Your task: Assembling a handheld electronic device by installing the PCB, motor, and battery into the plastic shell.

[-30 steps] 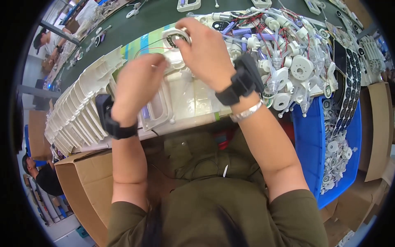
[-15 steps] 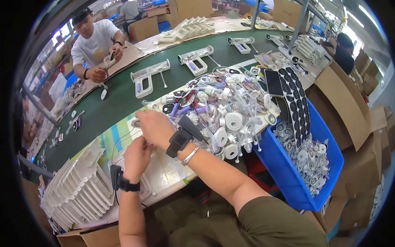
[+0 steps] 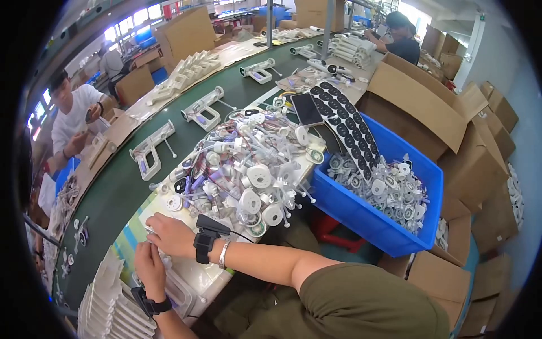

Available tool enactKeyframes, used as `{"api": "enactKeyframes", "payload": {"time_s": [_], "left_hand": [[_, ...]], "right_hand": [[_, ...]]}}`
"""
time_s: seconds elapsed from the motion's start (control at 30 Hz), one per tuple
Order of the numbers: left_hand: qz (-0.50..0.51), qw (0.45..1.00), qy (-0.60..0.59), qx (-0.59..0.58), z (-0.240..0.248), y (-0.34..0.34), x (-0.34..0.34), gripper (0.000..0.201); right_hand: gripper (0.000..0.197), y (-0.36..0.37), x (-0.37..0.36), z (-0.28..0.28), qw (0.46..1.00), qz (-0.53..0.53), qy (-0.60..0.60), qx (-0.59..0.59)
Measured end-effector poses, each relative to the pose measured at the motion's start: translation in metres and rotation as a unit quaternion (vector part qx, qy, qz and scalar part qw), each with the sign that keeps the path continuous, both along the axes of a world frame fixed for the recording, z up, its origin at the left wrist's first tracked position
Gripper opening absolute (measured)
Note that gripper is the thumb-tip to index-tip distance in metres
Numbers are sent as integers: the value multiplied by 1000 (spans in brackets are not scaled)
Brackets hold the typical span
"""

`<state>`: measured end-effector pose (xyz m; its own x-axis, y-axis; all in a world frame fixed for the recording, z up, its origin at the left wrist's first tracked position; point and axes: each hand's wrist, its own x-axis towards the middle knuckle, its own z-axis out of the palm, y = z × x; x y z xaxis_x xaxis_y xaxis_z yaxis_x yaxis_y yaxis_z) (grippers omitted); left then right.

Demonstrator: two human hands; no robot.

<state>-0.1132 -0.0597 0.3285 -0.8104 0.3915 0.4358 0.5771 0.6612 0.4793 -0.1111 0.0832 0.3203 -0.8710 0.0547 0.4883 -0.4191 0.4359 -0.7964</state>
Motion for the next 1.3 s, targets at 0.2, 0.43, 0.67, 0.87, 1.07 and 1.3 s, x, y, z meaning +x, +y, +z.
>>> {"api": "enactKeyframes", "payload": {"time_s": [0.2,0.43,0.67,0.87,1.07,1.3], "left_hand": [[11,999,-2,-42,-5,-6,4,9],[45,999,-13,-20,-10,-18,1,11],[151,986,55,-37,-1,-22,8,32],[215,937,13,-275,-38,-39,13,56],[241,936,6,-255,-39,-51,43,54],[250,931,32,-263,-43,-54,49,52]], "right_hand": [[29,-2,10,-14,997,13,66,32],[38,-19,-3,-22,993,93,20,66],[32,18,-16,-1,971,2,17,240],[28,19,-36,6,916,7,-124,382],[32,25,-33,-8,918,47,-209,333],[36,23,-37,-15,920,108,-199,321]]}}
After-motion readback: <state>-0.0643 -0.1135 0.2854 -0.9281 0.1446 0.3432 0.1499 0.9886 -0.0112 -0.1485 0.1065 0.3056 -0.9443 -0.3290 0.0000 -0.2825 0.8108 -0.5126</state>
